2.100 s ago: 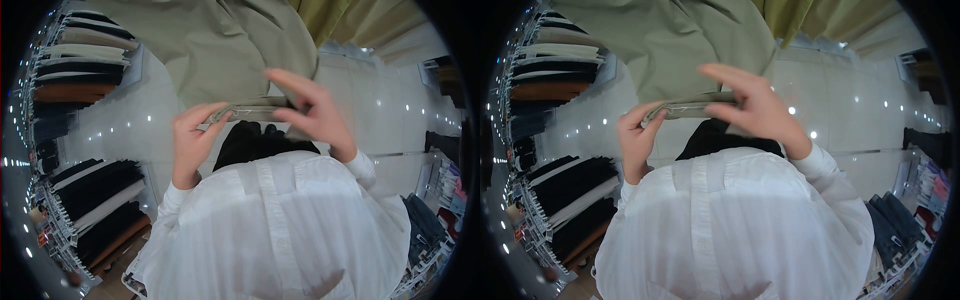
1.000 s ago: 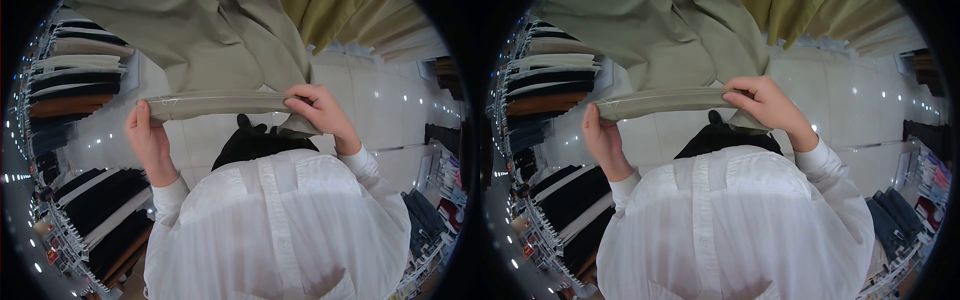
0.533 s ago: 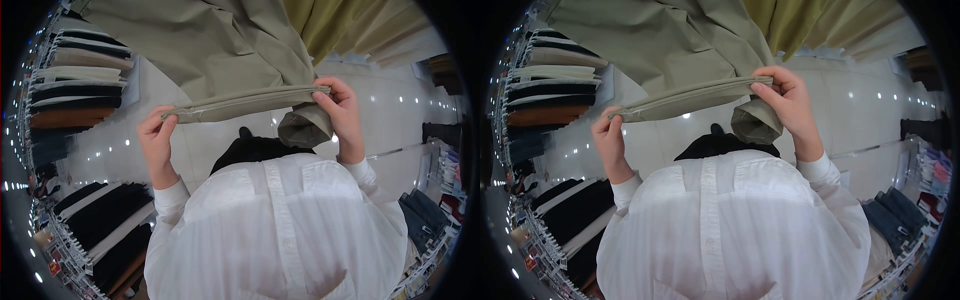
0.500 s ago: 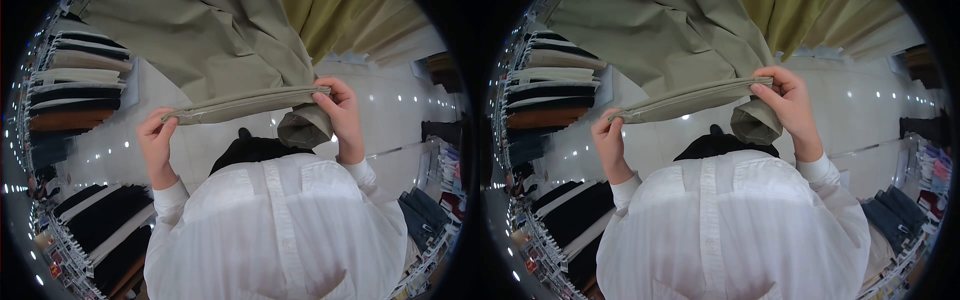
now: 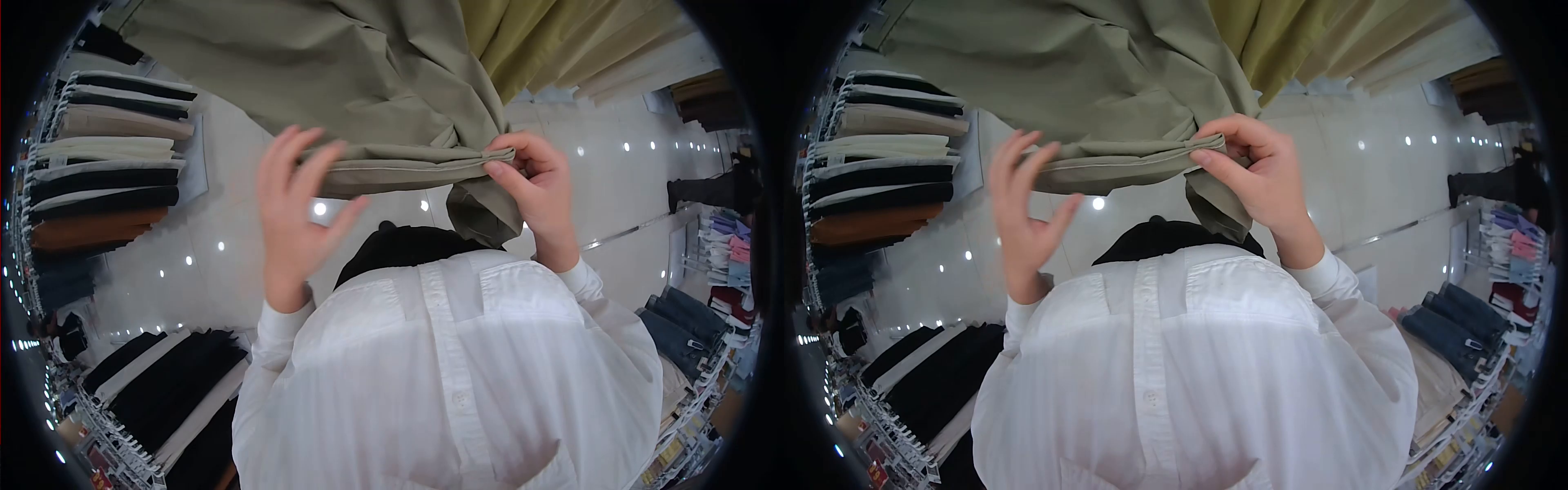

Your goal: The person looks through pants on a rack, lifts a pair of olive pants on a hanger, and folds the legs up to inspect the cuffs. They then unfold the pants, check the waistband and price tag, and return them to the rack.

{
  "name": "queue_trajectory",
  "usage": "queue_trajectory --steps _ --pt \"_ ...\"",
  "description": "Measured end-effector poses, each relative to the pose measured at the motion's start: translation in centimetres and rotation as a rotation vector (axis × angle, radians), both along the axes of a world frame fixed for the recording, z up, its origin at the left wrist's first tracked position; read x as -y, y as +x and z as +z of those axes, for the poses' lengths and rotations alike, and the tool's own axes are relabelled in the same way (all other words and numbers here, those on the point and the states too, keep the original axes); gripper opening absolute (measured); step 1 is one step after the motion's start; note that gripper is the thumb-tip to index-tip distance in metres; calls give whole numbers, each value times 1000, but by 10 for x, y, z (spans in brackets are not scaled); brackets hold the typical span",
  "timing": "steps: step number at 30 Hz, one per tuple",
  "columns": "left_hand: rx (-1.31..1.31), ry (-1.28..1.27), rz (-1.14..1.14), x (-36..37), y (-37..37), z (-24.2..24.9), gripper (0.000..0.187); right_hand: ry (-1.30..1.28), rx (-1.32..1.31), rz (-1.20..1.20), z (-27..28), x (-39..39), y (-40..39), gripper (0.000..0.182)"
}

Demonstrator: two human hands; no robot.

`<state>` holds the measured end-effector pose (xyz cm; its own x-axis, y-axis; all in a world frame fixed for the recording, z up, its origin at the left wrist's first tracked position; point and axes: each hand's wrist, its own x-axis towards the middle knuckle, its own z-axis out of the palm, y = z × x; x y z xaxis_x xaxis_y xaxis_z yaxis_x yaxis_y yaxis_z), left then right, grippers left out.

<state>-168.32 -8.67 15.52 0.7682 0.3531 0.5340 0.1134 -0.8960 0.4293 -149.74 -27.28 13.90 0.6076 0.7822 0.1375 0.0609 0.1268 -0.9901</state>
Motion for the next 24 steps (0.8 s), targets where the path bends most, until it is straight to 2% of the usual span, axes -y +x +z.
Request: queue_trajectory --steps 3,6,10,12,16,19,21,24 --pt "-16 -17 -75 3 8 3 38 -8 32 33 6 -19 -13 15" --pt "25 38 -241 -10 12 -1 30 -45 125 45 9 -32 -23 16" --pt "50 -41 -355 -16 10 0 26 -86 138 71 8 -44 -34 15" --pt "75 -78 -422 -14 12 -1 22 -114 325 128 9 -50 -41 13" --pt "114 -105 -415 -13 9 -8 18 -99 319 146 14 -55 -49 12" --pt "51 -145 -378 -22 3 -7 18 -94 259 114 13 -53 -37 12" --pt "-77 -183 -337 -31 -6 -12 18 -129 167 -13 12 -51 -23 11" --pt "-148 -296 -256 -41 -23 -15 14 -66 110 -12 15 -56 0 12"
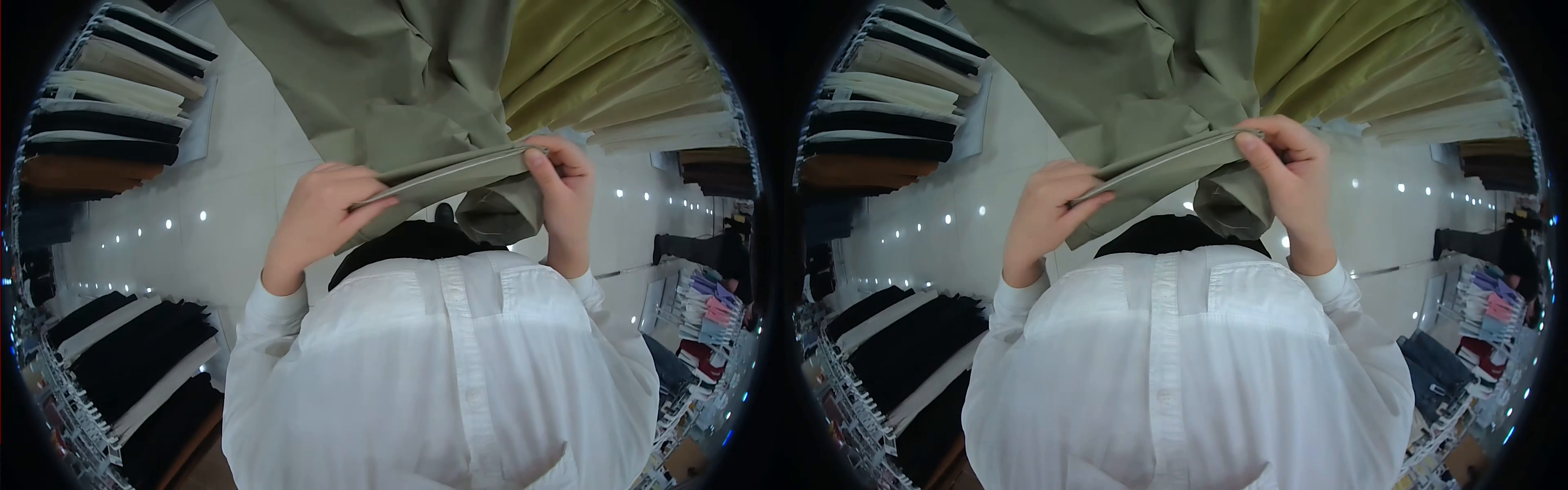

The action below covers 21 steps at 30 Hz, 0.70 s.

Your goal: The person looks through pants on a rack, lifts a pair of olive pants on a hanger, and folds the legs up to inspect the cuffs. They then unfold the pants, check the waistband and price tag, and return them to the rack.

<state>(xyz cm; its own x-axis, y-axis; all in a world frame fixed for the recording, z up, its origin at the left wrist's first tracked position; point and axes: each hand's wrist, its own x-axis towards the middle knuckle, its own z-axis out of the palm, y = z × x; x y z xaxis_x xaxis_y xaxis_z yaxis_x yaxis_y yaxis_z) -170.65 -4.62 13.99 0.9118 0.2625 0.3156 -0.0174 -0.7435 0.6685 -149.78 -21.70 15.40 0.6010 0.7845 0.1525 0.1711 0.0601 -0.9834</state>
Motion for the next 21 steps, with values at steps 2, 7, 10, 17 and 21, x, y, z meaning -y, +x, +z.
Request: queue_trajectory --steps 2,7,10,17,21 --pt "-49 -58 62 -5 -9 -2 13 51 -66 -2 2 0 14 13" --pt "-60 -409 95 -14 -18 -10 15 58 -107 9 -8 8 58 13" --pt "-82 -459 92 -12 -13 -5 16 60 -181 40 -15 11 75 14" --pt "231 -835 346 15 17 -22 7 52 -327 106 -28 9 107 15" --pt "443 -941 398 35 50 -5 20 70 -425 136 -39 10 124 17"
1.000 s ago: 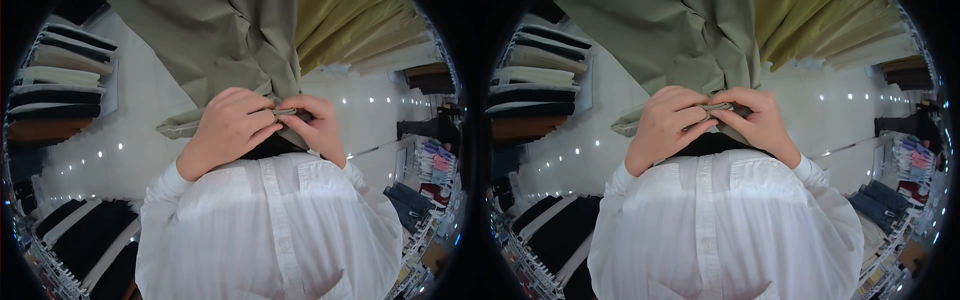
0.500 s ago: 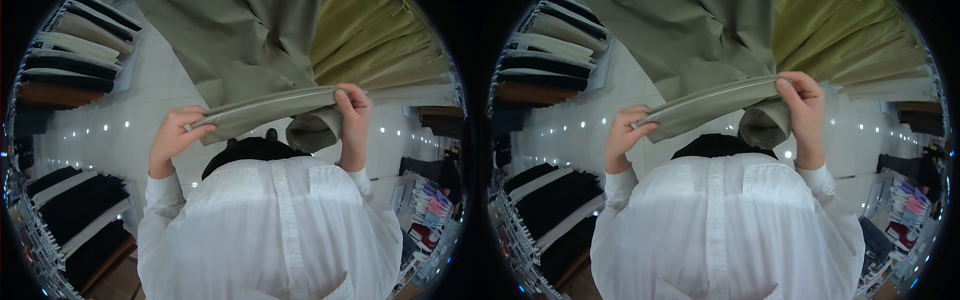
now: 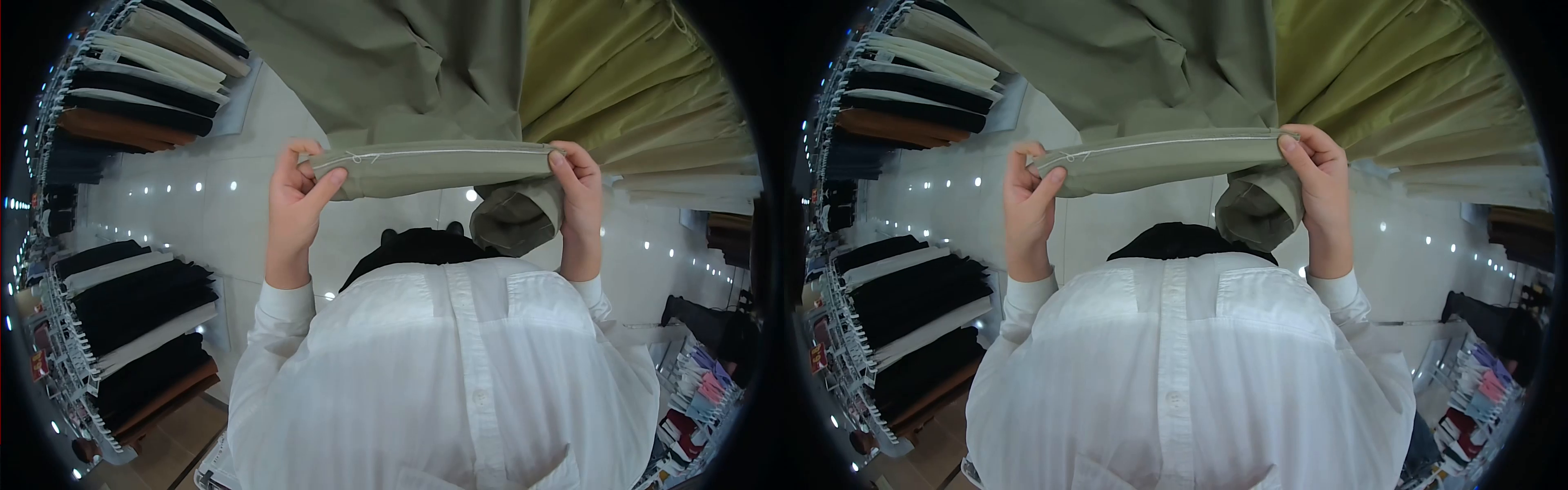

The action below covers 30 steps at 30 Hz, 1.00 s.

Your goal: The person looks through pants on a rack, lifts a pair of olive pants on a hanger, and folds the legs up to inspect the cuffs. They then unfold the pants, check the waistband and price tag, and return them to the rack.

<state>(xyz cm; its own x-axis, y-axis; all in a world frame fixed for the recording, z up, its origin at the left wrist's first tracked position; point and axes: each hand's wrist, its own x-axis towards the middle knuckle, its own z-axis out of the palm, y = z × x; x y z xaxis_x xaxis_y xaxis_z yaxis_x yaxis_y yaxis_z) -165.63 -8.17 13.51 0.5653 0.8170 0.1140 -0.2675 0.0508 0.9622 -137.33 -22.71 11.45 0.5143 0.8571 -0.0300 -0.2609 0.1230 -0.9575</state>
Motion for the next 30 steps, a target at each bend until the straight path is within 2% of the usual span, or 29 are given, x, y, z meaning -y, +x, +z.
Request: queue_trajectory --steps 1,3,5,6,8,10,14,16,20,22,23,25,30 --pt "-31 -30 102 6 7 9 22 -12 81 -26 1 -2 0 22" --pt "-107 13 100 11 15 17 23 -16 156 -50 5 -5 0 27" --pt "-179 51 90 15 26 19 23 -142 474 -94 16 -2 1 40" --pt "-238 81 30 17 32 18 22 -143 471 -99 27 0 -1 40" --pt "-299 107 -49 24 47 17 22 -154 657 170 49 1 -16 46" --pt "-355 236 -149 29 64 22 17 31 670 305 54 -13 -33 42" --pt "-415 373 -176 36 74 26 14 194 704 393 34 -29 -35 29" --pt "-391 238 -75 33 65 20 15 87 707 497 33 -26 -29 16" --pt "-341 171 73 24 45 16 15 -12 698 516 16 -23 -21 12" --pt "-207 126 246 17 41 16 16 -87 683 542 3 -21 -14 13" --pt "-207 127 242 9 34 14 16 -87 683 538 -2 -18 -11 13" --pt "-26 -29 272 -8 18 7 16 -136 474 459 -10 -11 -6 18" --pt "-15 -247 193 -19 9 -11 21 -175 419 470 -10 -2 -3 19"
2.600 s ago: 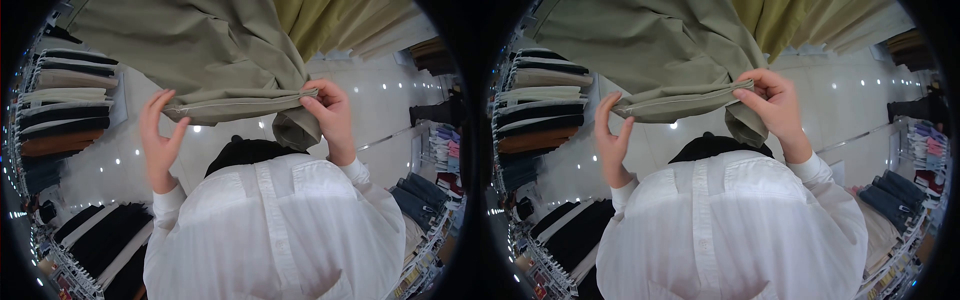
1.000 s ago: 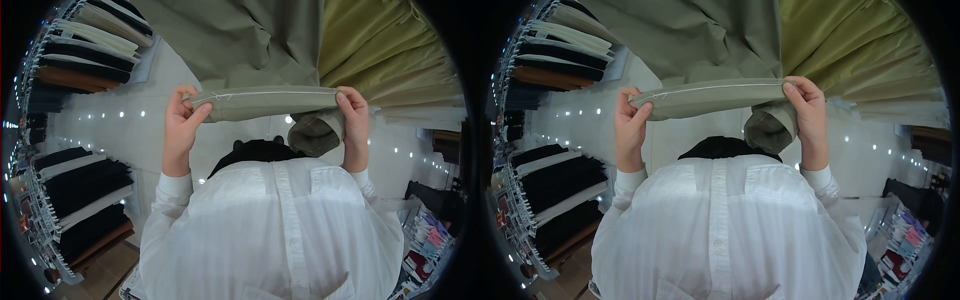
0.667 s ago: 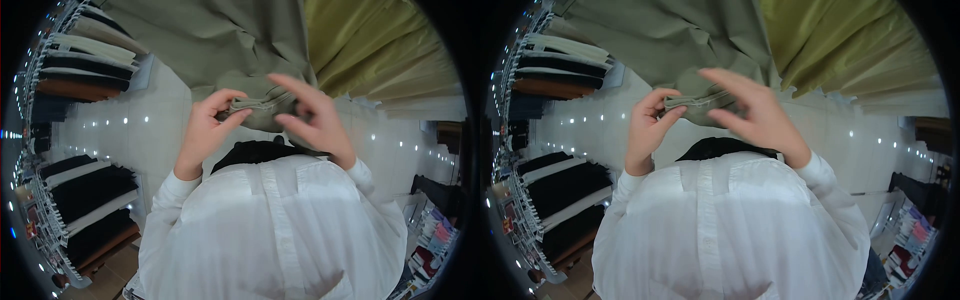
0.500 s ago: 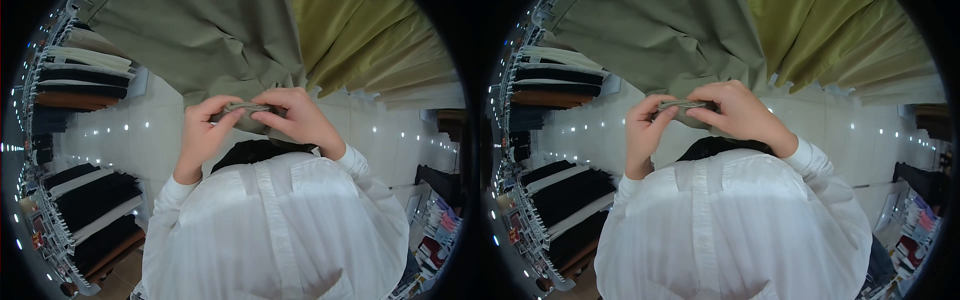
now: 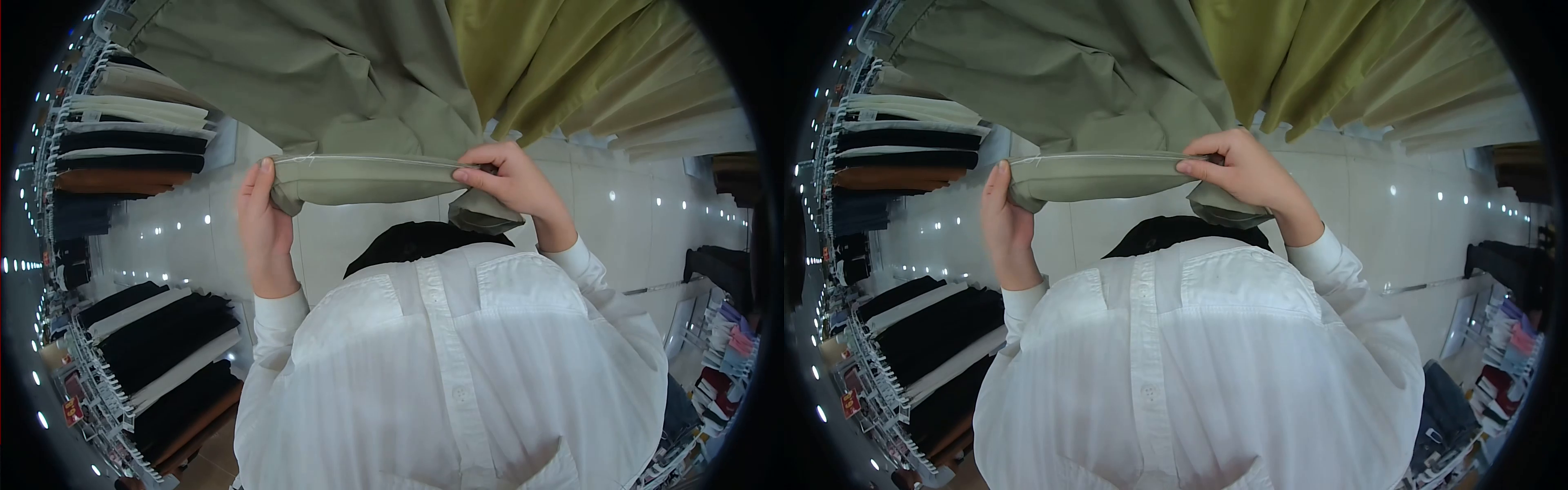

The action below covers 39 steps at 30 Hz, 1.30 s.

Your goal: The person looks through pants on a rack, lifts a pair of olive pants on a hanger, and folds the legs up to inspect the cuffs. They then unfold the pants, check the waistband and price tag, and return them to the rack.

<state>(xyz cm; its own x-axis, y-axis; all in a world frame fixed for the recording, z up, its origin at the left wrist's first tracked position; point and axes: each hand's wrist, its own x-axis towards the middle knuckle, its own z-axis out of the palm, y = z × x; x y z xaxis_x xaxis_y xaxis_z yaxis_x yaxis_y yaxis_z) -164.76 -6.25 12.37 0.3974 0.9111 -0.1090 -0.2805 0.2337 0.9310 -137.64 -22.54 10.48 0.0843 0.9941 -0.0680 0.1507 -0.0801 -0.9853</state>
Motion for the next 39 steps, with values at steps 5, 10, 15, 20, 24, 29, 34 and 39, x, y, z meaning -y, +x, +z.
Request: queue_trajectory --steps 5,10,15,20,24,29,34,39 --pt "59 -109 -86 -4 2 -8 23 -46 -153 -33 9 5 -4 19" --pt "154 -367 -61 -6 0 -13 25 -44 -346 -70 -1 12 -2 15" --pt "186 -331 -79 -9 -16 -31 25 -23 -349 -181 -5 17 -8 15" --pt "132 9 -222 -8 -47 -24 17 26 -158 -242 -4 25 -6 13" --pt "-18 260 -494 -8 -67 -23 15 62 118 -190 -6 23 -18 17" --pt "-696 521 -665 3 -67 -29 11 193 475 -207 -36 17 -34 19" --pt "-573 80 -665 8 -86 -63 17 -154 466 -132 -44 9 -51 13" --pt "59 -245 -504 4 -109 -56 35 -118 -108 -115 -57 -1 -61 14"
